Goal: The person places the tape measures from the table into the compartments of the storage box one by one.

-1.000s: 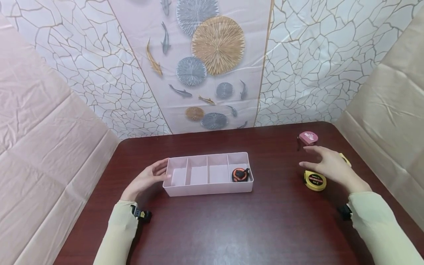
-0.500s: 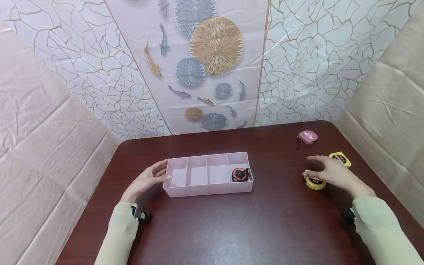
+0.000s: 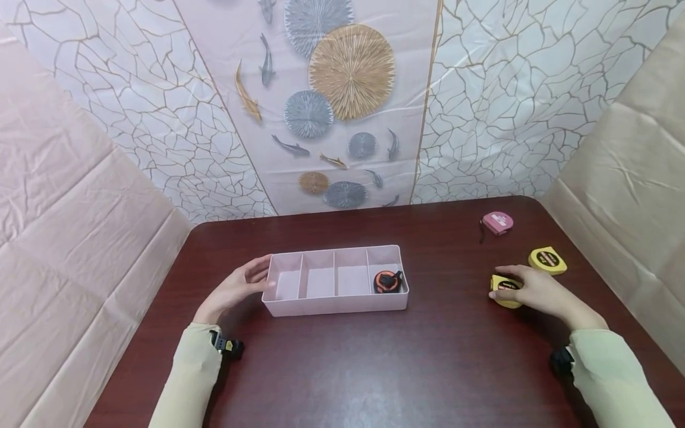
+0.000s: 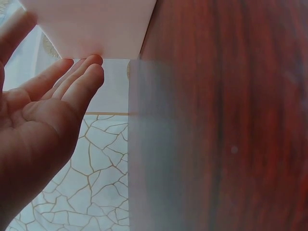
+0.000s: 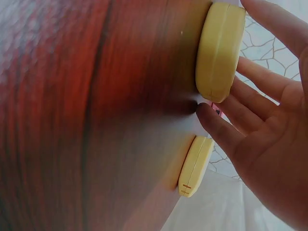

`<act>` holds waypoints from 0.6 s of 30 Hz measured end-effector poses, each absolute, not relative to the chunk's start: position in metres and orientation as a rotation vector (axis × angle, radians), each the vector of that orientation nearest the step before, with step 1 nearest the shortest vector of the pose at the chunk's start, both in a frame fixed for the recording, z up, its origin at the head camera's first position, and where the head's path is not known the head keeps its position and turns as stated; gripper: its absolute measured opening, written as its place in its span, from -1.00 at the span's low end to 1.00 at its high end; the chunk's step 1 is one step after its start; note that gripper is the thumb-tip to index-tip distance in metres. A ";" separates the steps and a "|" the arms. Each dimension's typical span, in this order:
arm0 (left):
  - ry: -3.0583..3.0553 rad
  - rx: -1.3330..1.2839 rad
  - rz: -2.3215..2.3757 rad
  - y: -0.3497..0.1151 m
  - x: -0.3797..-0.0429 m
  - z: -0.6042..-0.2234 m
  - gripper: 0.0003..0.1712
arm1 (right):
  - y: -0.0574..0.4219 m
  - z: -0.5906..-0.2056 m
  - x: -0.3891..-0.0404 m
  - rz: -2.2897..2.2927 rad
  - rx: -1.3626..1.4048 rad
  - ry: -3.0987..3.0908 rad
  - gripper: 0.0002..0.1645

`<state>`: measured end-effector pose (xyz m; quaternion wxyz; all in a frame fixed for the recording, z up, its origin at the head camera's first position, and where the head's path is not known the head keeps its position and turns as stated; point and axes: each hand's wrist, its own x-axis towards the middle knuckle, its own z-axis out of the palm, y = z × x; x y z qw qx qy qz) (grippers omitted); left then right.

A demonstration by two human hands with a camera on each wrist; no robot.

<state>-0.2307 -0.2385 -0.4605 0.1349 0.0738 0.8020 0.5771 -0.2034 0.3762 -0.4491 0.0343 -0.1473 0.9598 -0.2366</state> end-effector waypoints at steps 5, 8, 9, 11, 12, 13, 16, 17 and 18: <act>2.344 0.216 1.648 -0.239 -0.231 -0.459 -0.19 | 0.376 -0.450 -0.200 -0.729 -0.475 2.964 -0.16; 2.329 0.217 1.637 -0.238 -0.229 -0.451 -0.18 | 0.376 -0.450 -0.198 -0.725 -0.494 2.972 -0.16; 2.321 0.218 1.630 -0.237 -0.227 -0.448 -0.17 | 0.377 -0.450 -0.198 -0.721 -0.500 2.976 -0.16; 2.306 0.221 1.621 -0.235 -0.224 -0.441 -0.12 | 0.377 -0.452 -0.197 -0.727 -0.512 2.979 -0.16; 2.296 0.217 1.622 -0.235 -0.224 -0.440 -0.11 | 0.378 -0.452 -0.197 -0.732 -0.523 2.977 -0.16; 2.293 0.208 1.618 -0.235 -0.224 -0.440 -0.11 | 0.378 -0.453 -0.197 -0.731 -0.535 2.976 -0.15; 2.311 0.202 1.624 -0.238 -0.228 -0.451 -0.13 | 0.379 -0.455 -0.197 -0.736 -0.562 2.970 -0.14; 2.318 0.197 1.628 -0.239 -0.229 -0.455 -0.15 | 0.380 -0.456 -0.197 -0.733 -0.568 2.971 -0.13; 2.325 0.191 1.631 -0.240 -0.231 -0.458 -0.18 | 0.380 -0.457 -0.197 -0.730 -0.577 2.970 -0.13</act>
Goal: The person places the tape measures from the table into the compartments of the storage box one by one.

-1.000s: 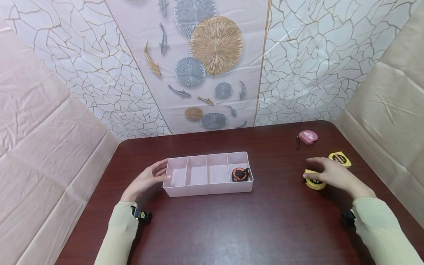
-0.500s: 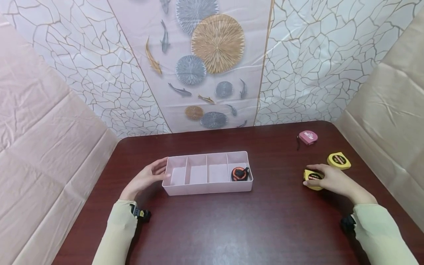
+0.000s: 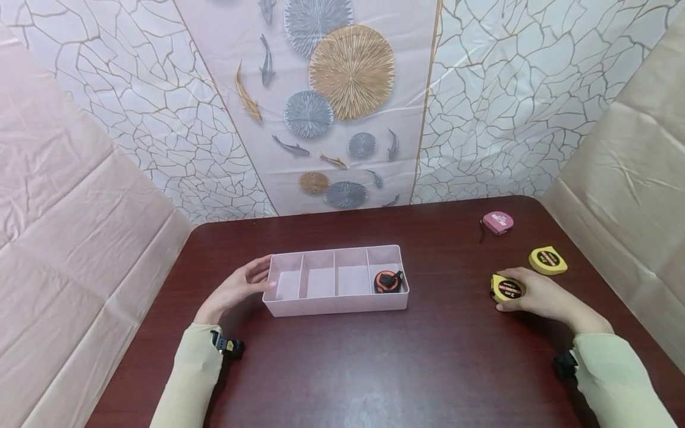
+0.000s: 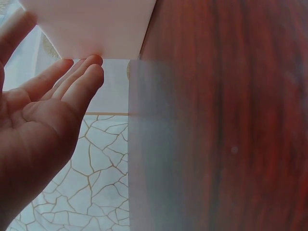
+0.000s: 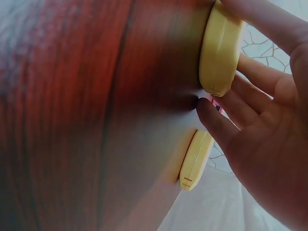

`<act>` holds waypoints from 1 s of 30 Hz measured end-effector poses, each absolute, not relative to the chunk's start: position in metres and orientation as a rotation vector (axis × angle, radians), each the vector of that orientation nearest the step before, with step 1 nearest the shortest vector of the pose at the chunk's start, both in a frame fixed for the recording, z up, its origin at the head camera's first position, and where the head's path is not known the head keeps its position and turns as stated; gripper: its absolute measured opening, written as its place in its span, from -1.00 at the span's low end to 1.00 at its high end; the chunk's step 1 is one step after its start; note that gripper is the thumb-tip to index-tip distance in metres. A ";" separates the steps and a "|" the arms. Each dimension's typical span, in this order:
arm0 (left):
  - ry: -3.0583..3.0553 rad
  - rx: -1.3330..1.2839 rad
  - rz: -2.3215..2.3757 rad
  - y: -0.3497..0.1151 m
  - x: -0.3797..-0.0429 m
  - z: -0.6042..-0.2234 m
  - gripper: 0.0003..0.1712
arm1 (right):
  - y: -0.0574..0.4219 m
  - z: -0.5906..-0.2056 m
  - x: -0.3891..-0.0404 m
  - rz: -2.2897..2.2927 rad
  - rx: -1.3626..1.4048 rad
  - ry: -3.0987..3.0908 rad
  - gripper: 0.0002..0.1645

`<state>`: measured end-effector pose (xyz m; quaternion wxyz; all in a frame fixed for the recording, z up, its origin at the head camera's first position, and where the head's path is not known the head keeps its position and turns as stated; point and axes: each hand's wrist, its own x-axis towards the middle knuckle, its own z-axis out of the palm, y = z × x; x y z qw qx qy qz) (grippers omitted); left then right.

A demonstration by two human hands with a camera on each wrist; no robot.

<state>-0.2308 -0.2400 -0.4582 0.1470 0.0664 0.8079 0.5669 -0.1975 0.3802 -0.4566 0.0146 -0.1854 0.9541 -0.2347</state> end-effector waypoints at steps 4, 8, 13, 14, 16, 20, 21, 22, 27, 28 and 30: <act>2.343 0.206 1.641 -0.240 -0.231 -0.460 -0.19 | 0.381 -0.459 -0.197 -0.713 -0.612 3.008 -0.14; 2.349 0.225 1.639 -0.241 -0.231 -0.461 -0.19 | 0.381 -0.460 -0.196 -0.715 -0.632 3.033 -0.15; 2.328 0.244 1.642 -0.242 -0.231 -0.462 -0.17 | 0.380 -0.460 -0.193 -0.706 -0.579 3.035 -0.13; 2.319 0.248 1.645 -0.241 -0.231 -0.462 -0.15 | 0.380 -0.460 -0.193 -0.697 -0.571 3.044 -0.13; 2.304 0.249 1.653 -0.240 -0.230 -0.458 -0.11 | 0.380 -0.460 -0.194 -0.689 -0.580 3.045 -0.13; 2.273 0.249 1.659 -0.237 -0.225 -0.446 -0.03 | 0.379 -0.459 -0.195 -0.675 -0.593 3.057 -0.14; 2.268 0.252 1.658 -0.236 -0.224 -0.443 -0.02 | 0.379 -0.459 -0.195 -0.674 -0.597 3.054 -0.14; 2.262 0.247 1.657 -0.236 -0.223 -0.440 -0.01 | 0.379 -0.458 -0.195 -0.674 -0.589 3.052 -0.13; 2.262 0.253 1.639 -0.234 -0.220 -0.435 -0.01 | 0.377 -0.458 -0.194 -0.689 -0.542 3.024 -0.11; 2.263 0.250 1.635 -0.234 -0.219 -0.435 -0.02 | 0.377 -0.458 -0.194 -0.694 -0.534 3.018 -0.10; 2.261 0.249 1.637 -0.235 -0.219 -0.435 -0.02 | 0.377 -0.459 -0.195 -0.693 -0.529 3.017 -0.09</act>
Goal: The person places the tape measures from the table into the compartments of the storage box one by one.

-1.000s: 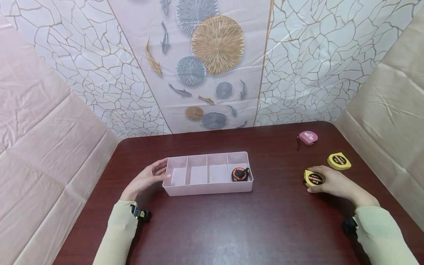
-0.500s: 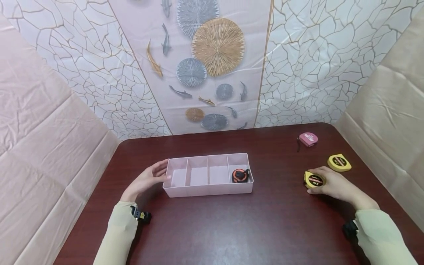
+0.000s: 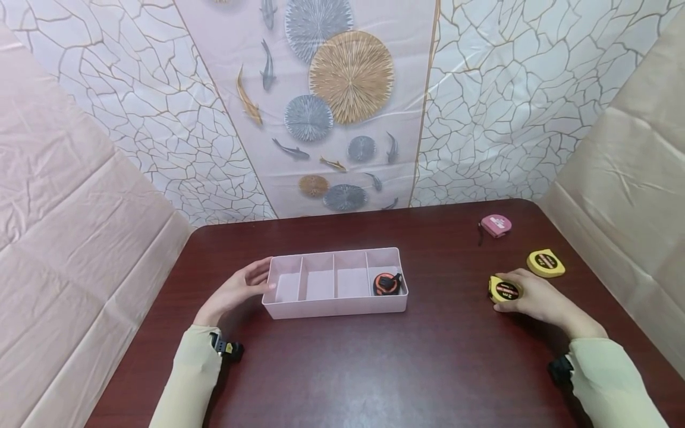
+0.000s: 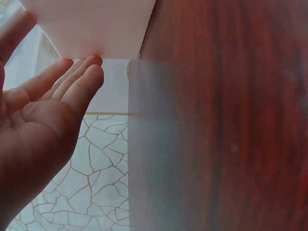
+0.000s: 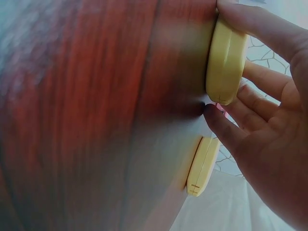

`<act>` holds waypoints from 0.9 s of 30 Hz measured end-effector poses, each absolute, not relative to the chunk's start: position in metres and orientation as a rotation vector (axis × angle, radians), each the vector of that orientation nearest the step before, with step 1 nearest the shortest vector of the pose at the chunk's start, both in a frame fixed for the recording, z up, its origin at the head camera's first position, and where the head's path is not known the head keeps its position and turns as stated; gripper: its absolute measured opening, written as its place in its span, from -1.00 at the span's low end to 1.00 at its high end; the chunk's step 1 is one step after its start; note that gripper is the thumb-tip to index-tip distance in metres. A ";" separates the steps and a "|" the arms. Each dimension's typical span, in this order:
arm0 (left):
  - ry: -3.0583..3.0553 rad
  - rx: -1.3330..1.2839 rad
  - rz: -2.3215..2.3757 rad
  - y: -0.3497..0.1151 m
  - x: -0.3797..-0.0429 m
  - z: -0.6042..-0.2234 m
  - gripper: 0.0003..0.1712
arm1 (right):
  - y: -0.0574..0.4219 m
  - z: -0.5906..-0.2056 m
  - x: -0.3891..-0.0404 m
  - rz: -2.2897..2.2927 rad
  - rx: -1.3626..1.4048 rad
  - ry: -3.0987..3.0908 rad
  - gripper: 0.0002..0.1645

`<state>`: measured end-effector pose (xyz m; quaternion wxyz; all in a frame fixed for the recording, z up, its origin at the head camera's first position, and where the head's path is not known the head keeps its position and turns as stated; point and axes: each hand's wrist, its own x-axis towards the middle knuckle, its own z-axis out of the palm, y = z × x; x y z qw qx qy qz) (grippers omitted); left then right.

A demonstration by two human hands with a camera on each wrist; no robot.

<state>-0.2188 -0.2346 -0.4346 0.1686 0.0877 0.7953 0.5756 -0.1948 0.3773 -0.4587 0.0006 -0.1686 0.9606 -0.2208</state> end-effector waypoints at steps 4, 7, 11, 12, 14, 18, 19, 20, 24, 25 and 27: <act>2.252 0.264 1.651 -0.235 -0.219 -0.435 -0.03 | 0.377 -0.459 -0.195 -0.684 -0.528 3.024 -0.09; 2.244 0.280 1.662 -0.236 -0.219 -0.436 -0.05 | 0.377 -0.459 -0.195 -0.680 -0.530 3.030 -0.09; 2.229 0.294 1.677 -0.236 -0.219 -0.436 -0.06 | 0.377 -0.459 -0.195 -0.690 -0.532 3.025 -0.10; 2.226 0.298 1.679 -0.236 -0.219 -0.436 -0.05 | 0.377 -0.459 -0.195 -0.690 -0.528 3.030 -0.10; 2.225 0.292 1.677 -0.235 -0.219 -0.436 -0.04 | 0.377 -0.459 -0.195 -0.699 -0.529 3.024 -0.10; 2.235 0.271 1.661 -0.235 -0.219 -0.435 -0.02 | 0.378 -0.459 -0.198 -0.688 -0.524 3.030 -0.09; 2.238 0.268 1.659 -0.234 -0.219 -0.435 -0.01 | 0.379 -0.459 -0.199 -0.686 -0.535 3.031 -0.09; 2.240 0.265 1.656 -0.234 -0.219 -0.435 -0.01 | 0.379 -0.458 -0.200 -0.680 -0.540 3.038 -0.09; 2.237 0.263 1.661 -0.234 -0.218 -0.433 0.00 | 0.379 -0.452 -0.204 -0.677 -0.568 3.063 -0.10; 2.234 0.265 1.663 -0.234 -0.218 -0.434 0.00 | 0.379 -0.449 -0.204 -0.682 -0.575 3.070 -0.10; 2.231 0.265 1.671 -0.236 -0.220 -0.438 -0.01 | 0.378 -0.445 -0.206 -0.695 -0.561 3.065 -0.10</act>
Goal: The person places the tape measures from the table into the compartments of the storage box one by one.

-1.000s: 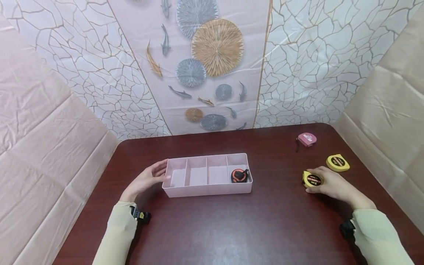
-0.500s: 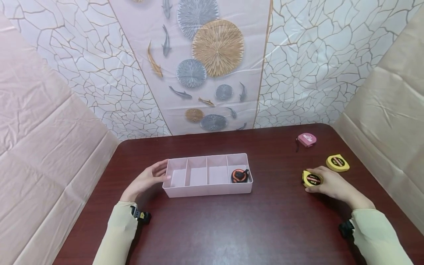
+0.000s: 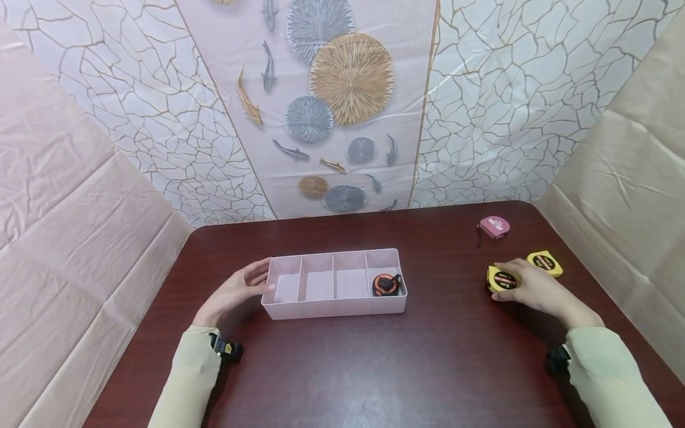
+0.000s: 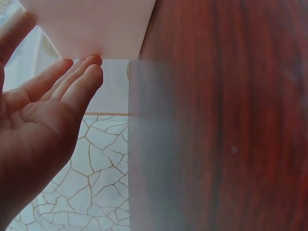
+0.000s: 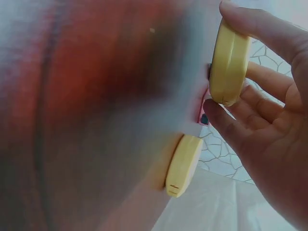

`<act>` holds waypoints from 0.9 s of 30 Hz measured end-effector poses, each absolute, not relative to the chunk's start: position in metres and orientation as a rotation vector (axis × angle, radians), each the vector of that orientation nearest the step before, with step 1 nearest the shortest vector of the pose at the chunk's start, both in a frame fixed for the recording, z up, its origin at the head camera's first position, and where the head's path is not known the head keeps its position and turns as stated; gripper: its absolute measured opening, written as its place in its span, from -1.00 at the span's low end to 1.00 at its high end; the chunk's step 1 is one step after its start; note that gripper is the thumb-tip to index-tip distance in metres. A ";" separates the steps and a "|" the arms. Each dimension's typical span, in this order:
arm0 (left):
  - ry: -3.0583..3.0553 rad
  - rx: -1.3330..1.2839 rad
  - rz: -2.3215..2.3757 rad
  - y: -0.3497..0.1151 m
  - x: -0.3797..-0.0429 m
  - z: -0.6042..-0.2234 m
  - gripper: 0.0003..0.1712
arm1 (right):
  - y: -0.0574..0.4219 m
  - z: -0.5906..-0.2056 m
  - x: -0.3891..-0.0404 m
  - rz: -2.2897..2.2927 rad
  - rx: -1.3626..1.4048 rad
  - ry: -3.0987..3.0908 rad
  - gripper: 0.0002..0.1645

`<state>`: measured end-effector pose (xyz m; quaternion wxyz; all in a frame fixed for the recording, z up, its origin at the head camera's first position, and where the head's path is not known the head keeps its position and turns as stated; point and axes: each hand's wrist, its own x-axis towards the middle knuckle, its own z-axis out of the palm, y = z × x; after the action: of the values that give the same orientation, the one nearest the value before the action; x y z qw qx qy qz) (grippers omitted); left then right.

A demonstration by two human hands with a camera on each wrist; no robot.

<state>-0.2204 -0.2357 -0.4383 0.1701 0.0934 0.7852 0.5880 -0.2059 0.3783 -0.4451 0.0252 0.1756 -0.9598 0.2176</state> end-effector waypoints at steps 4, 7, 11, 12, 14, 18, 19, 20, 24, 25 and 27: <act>2.254 0.267 1.687 -0.239 -0.227 -0.453 -0.10 | 0.379 -0.439 -0.209 0.682 0.533 -2.961 -0.10; 2.283 0.266 1.691 -0.240 -0.229 -0.459 -0.15 | 0.380 -0.436 -0.211 0.657 0.528 -2.946 -0.12; 2.313 0.245 1.678 -0.239 -0.229 -0.461 -0.16 | 0.379 -0.429 -0.212 0.672 0.485 -2.946 -0.11; 2.320 0.241 1.673 -0.239 -0.229 -0.461 -0.17 | 0.379 -0.427 -0.212 0.676 0.468 -2.943 -0.11; 2.332 0.226 1.666 -0.239 -0.228 -0.461 -0.17 | 0.378 -0.422 -0.212 0.692 0.448 -2.933 -0.11; 2.339 0.232 1.668 -0.239 -0.228 -0.461 -0.18 | 0.375 -0.412 -0.214 0.699 0.430 -2.889 -0.12; 2.340 0.230 1.669 -0.239 -0.228 -0.461 -0.18 | 0.375 -0.410 -0.215 0.705 0.430 -2.881 -0.13; 2.339 0.230 1.673 -0.239 -0.227 -0.461 -0.18 | 0.374 -0.407 -0.215 0.707 0.423 -2.875 -0.13; 2.351 0.221 1.661 -0.239 -0.227 -0.460 -0.19 | 0.372 -0.398 -0.218 0.706 0.428 -2.858 -0.16; 2.352 0.230 1.657 -0.238 -0.227 -0.460 -0.19 | 0.371 -0.395 -0.219 0.698 0.427 -2.858 -0.17; 2.356 0.236 1.654 -0.238 -0.227 -0.460 -0.19 | 0.370 -0.389 -0.220 0.682 0.421 -2.855 -0.17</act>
<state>-0.2273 -0.2380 -0.4597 0.1264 0.0811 0.8092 0.5681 -0.2196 0.3704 -0.3894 0.0882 0.1414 -0.9590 0.2290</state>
